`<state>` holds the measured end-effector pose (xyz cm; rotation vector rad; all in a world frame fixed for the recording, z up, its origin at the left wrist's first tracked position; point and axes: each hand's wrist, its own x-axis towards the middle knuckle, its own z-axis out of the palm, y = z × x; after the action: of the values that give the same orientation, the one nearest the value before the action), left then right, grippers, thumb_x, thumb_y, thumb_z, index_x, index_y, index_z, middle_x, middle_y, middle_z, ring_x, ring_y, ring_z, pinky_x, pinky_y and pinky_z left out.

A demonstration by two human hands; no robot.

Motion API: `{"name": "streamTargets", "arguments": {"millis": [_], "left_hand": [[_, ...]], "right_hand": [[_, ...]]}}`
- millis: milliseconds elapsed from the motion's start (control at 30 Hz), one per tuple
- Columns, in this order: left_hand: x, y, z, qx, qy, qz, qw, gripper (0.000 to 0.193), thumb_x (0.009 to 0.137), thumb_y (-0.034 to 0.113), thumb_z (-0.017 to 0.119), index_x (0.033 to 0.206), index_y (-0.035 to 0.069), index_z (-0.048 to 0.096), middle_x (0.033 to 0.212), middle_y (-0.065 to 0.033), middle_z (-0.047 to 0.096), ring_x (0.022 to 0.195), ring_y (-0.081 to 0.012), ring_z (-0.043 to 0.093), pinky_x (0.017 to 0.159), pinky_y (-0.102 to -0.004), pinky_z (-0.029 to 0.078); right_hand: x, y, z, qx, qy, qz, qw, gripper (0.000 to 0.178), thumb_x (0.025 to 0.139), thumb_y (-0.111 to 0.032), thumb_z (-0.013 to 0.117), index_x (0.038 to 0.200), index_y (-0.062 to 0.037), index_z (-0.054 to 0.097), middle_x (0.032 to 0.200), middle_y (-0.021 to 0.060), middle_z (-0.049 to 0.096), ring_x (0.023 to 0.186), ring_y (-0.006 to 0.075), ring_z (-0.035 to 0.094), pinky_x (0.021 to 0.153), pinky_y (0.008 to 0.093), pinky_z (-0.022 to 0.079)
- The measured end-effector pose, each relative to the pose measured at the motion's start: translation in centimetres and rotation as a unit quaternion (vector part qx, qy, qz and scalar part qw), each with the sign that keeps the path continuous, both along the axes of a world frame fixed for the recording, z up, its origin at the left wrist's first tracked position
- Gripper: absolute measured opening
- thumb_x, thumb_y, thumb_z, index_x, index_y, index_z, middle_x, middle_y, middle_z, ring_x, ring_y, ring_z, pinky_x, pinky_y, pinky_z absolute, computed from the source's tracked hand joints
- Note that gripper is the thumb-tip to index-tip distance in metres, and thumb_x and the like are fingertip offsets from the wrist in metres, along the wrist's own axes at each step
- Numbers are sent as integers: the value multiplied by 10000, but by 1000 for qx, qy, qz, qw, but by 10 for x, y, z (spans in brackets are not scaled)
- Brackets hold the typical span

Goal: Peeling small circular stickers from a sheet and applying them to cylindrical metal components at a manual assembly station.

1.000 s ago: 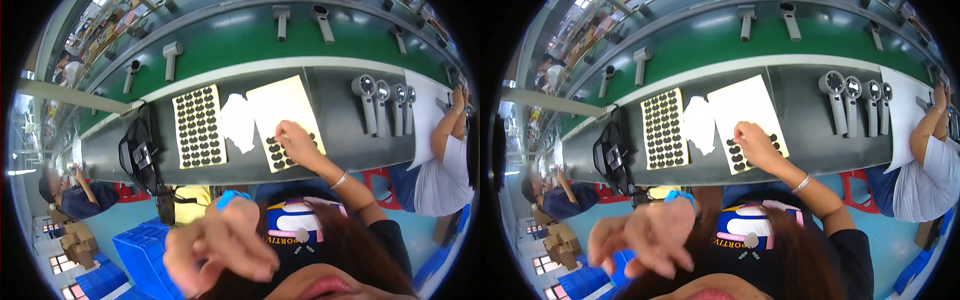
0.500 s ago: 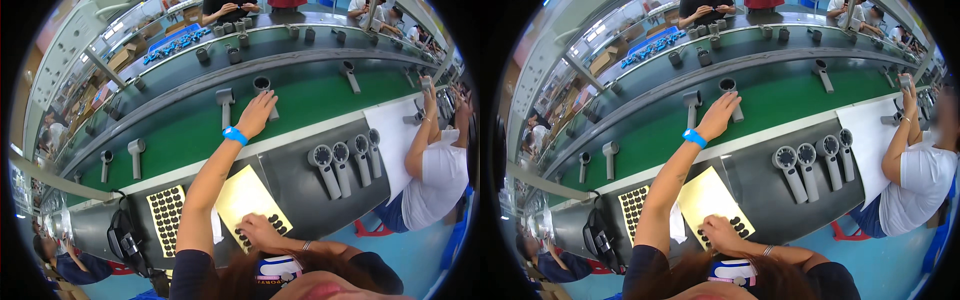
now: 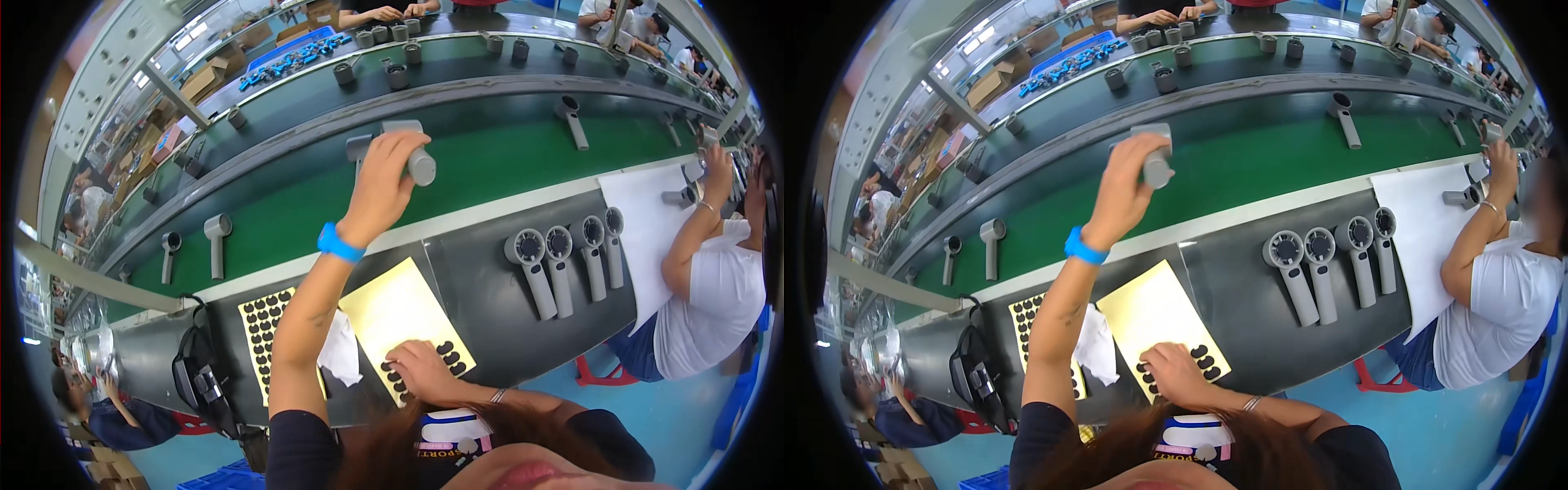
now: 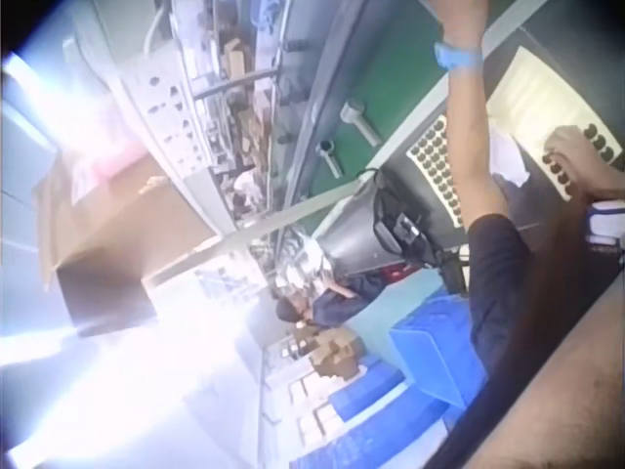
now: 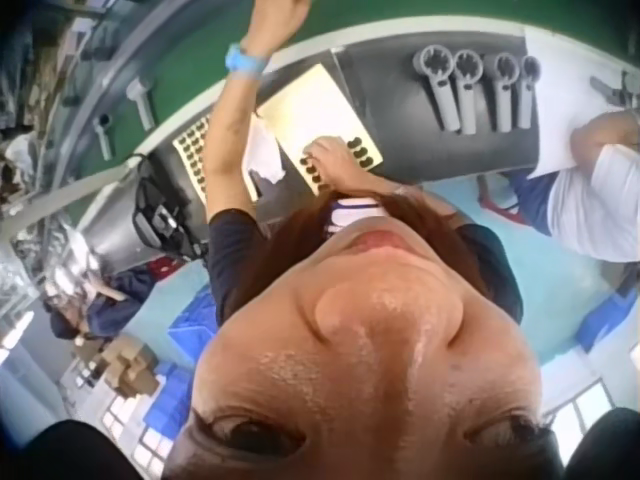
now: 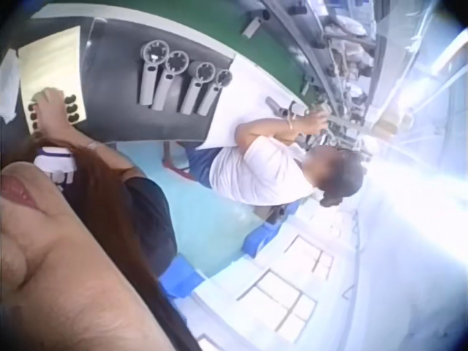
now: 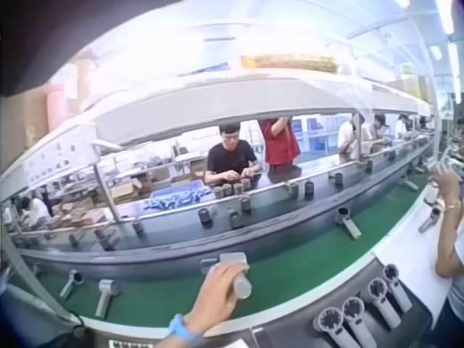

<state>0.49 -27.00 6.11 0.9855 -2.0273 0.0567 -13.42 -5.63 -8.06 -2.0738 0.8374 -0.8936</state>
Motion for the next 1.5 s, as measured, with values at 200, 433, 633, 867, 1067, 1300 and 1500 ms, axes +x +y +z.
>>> {"name": "streamTargets", "arguments": {"millis": [200,433,633,867,1067,1300,1500], "left_hand": [[14,129,2,97,126,-5,987,397,735,26,750,1097,27,586,1072,-137,625,978,-265,613,856,-341,473],[23,197,-61,225,259,47,938,396,761,109,776,1071,6,552,950,-113,644,805,-168,619,699,-288,495],[10,236,-93,196,377,-43,904,428,911,138,577,1301,34,433,1082,-86,533,910,-157,498,842,-288,422],[-11,257,-84,168,256,-72,949,327,854,53,640,1165,39,538,1182,-158,557,1109,-288,570,1048,-462,371],[-20,275,-92,132,306,-60,941,361,795,-4,677,1138,15,565,1121,-132,531,1085,-312,565,1019,-420,399],[-26,302,-58,128,179,82,972,381,690,-64,701,1060,19,667,1063,-106,643,985,-234,585,850,-353,476],[-33,305,-55,224,281,48,932,459,685,-113,683,1123,24,666,1136,-123,642,819,-148,627,670,-253,532]], "right_hand": [[0,-2,6,-17,12,13,1000,109,785,-22,625,864,-73,571,957,67,548,922,259,540,766,375,383],[-9,1,15,15,-76,85,993,93,846,0,547,934,-28,540,1040,129,497,918,267,516,802,348,434],[-45,20,78,-2,-86,3,996,85,854,42,558,911,-13,589,911,102,539,839,176,543,737,257,448],[-72,29,112,88,-186,-70,976,91,849,65,596,923,12,590,952,100,549,867,161,535,780,256,433],[-71,33,120,-33,-121,-36,991,107,833,37,639,927,6,598,937,89,572,839,155,547,782,255,439],[-65,44,117,191,-258,-16,947,381,844,54,636,1168,-5,443,898,81,599,937,166,604,834,278,461],[-64,43,113,238,-258,3,937,366,841,102,604,1116,-28,400,895,78,592,1037,193,608,809,265,494]]}}
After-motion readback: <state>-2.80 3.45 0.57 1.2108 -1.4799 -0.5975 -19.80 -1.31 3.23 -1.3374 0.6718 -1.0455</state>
